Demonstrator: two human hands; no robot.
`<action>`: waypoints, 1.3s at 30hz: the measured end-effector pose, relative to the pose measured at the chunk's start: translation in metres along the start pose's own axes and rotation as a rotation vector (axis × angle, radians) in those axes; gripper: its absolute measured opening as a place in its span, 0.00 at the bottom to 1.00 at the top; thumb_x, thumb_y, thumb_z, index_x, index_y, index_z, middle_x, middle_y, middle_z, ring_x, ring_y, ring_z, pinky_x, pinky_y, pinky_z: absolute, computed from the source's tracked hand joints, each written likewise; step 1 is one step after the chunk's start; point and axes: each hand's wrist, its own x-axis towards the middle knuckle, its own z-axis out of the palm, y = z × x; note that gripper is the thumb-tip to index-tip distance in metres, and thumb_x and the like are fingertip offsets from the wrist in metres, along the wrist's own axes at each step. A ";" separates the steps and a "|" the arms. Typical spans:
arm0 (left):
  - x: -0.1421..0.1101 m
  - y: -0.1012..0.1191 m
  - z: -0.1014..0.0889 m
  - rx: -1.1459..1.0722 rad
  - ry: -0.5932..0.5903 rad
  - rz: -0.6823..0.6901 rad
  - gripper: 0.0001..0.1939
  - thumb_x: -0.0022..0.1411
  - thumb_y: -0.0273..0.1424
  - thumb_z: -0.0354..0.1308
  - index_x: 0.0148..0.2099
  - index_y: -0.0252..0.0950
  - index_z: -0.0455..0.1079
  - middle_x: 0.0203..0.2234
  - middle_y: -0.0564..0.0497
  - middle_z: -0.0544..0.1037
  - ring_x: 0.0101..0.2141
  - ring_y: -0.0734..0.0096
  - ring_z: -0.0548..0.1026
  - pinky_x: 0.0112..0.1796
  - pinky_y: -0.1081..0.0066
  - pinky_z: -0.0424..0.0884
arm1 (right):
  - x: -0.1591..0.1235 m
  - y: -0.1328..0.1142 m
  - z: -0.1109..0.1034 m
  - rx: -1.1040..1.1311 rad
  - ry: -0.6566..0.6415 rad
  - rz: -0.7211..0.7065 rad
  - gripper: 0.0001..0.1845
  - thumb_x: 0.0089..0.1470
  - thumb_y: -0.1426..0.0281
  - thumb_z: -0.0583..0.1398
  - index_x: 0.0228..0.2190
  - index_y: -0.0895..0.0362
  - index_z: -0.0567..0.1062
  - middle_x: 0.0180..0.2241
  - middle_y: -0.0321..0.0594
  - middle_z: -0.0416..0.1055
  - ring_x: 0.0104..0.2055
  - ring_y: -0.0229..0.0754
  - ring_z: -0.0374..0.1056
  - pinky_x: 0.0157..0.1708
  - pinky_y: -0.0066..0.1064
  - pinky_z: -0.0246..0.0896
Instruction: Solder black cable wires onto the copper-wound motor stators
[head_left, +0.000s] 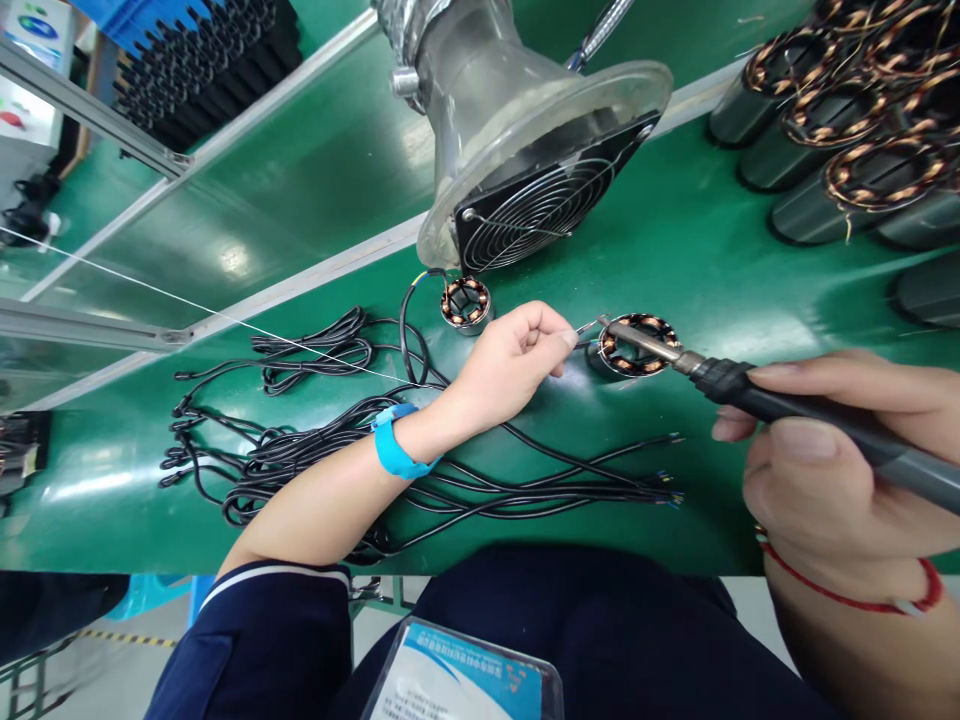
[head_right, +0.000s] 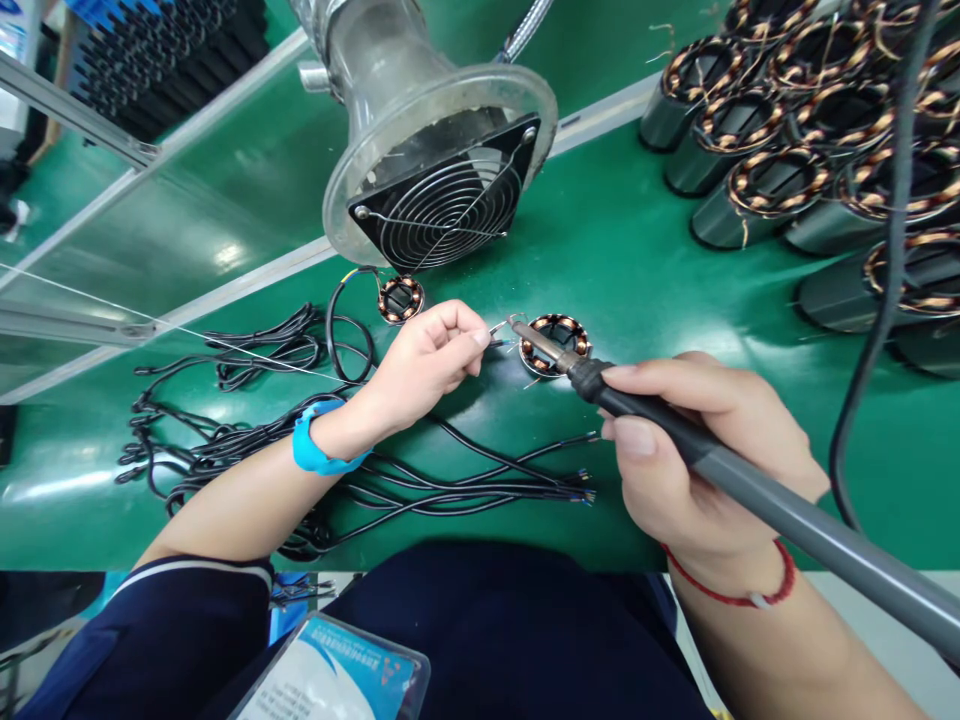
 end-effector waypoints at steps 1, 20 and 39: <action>0.000 0.000 0.000 -0.003 0.002 0.001 0.10 0.62 0.22 0.55 0.28 0.34 0.62 0.17 0.60 0.66 0.21 0.86 0.64 0.27 0.81 0.63 | 0.000 0.000 0.000 0.003 -0.002 0.003 0.14 0.52 0.68 0.64 0.42 0.53 0.80 0.22 0.35 0.73 0.21 0.37 0.68 0.14 0.27 0.53; 0.001 -0.003 -0.001 -0.004 0.011 0.024 0.09 0.62 0.23 0.55 0.29 0.34 0.63 0.17 0.60 0.66 0.21 0.87 0.66 0.27 0.82 0.62 | 0.005 -0.002 0.001 -0.082 -0.072 -0.031 0.22 0.49 0.70 0.67 0.48 0.52 0.77 0.28 0.39 0.73 0.24 0.38 0.66 0.21 0.30 0.58; -0.009 -0.011 -0.006 0.187 -0.082 0.320 0.05 0.65 0.29 0.51 0.36 0.36 0.60 0.24 0.57 0.70 0.22 0.83 0.65 0.27 0.79 0.62 | 0.031 -0.023 0.023 -0.257 -0.410 0.151 0.24 0.57 0.67 0.60 0.55 0.51 0.67 0.41 0.37 0.77 0.42 0.44 0.74 0.44 0.40 0.70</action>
